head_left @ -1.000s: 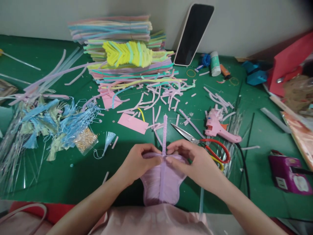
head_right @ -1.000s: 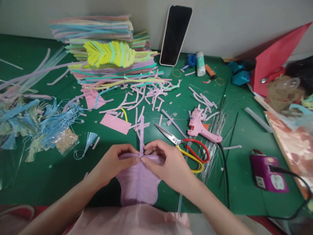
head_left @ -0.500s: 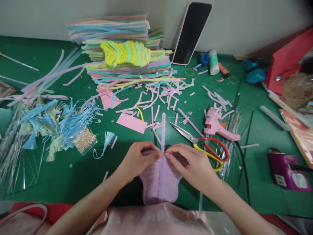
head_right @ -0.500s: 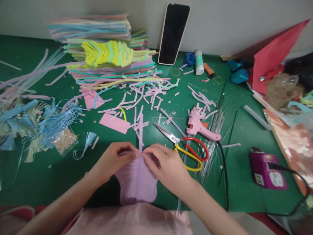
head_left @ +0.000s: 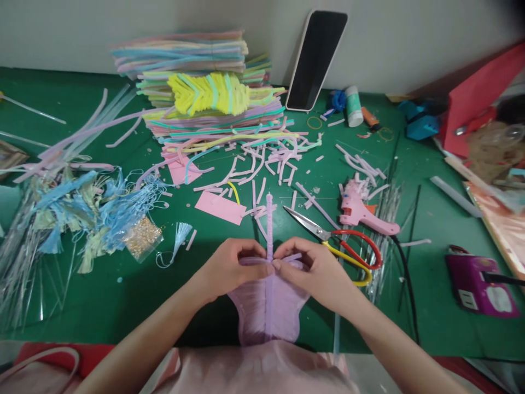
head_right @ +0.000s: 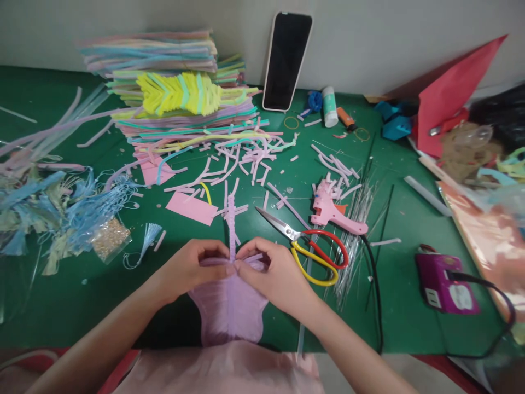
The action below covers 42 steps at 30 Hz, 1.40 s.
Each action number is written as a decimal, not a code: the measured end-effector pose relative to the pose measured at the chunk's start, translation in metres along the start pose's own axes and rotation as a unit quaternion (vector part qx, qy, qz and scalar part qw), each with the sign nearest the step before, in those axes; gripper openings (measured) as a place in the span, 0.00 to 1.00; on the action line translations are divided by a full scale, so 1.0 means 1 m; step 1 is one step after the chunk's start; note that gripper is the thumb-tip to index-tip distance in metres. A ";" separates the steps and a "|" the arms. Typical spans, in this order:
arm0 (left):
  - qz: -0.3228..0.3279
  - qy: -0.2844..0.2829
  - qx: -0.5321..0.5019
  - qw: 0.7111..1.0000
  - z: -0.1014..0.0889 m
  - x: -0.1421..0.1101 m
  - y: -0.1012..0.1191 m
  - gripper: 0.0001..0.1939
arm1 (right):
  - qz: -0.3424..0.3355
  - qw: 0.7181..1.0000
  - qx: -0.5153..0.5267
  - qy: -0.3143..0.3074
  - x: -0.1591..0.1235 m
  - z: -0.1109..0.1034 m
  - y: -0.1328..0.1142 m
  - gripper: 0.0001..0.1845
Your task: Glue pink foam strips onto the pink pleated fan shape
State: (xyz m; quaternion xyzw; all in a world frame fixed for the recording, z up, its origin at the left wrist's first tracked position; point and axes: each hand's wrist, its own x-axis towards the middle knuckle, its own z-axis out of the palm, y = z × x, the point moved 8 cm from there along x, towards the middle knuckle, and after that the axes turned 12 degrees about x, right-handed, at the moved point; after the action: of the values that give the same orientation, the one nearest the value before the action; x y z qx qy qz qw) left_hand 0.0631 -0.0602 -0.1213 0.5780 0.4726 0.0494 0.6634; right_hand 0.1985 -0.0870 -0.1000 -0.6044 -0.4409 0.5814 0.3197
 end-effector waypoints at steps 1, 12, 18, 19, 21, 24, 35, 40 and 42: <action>-0.001 0.004 -0.006 1.000 -0.002 0.001 0.000 0.07 | 0.008 1.000 0.017 0.000 0.001 0.000 0.002 0.09; 0.035 0.142 -0.320 0.936 -0.029 0.001 0.013 0.11 | -0.005 0.998 -0.038 0.052 0.029 -0.046 -0.015 0.28; 0.041 0.063 -0.340 0.937 -0.029 -0.005 0.020 0.14 | -0.063 0.992 -0.074 -0.081 0.045 -0.073 -0.057 0.18; 0.039 0.070 -0.339 0.937 -0.031 -0.006 0.019 0.12 | -0.058 0.995 -0.029 -0.071 0.046 -0.079 -0.059 0.20; 0.047 0.108 -0.369 0.922 -0.034 -0.008 0.017 0.08 | -0.052 0.990 0.128 -0.013 0.045 -0.092 -0.057 0.29; 0.076 0.186 -0.448 0.871 -0.037 -0.012 0.015 0.08 | -0.081 0.916 0.382 0.086 0.037 -0.093 -0.046 0.38; 0.199 0.233 -0.326 0.894 -0.015 -0.028 0.025 0.11 | -0.076 0.851 0.487 0.183 0.020 0.007 -0.040 0.21; 0.188 0.161 -0.263 0.932 -0.052 -0.032 0.022 0.18 | -0.052 0.902 0.415 0.107 0.016 -0.012 -0.049 0.21; 0.152 0.116 -0.294 0.936 -0.061 -0.028 0.028 0.20 | -0.044 0.943 0.325 0.055 0.014 -0.013 -0.055 0.21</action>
State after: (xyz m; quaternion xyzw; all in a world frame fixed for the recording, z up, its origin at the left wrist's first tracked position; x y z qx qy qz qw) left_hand 0.0194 -0.0242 -0.0754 0.4126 0.4173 0.3533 0.7286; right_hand 0.2015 -0.0502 -0.0551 -0.4787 -0.2364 0.6440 0.5479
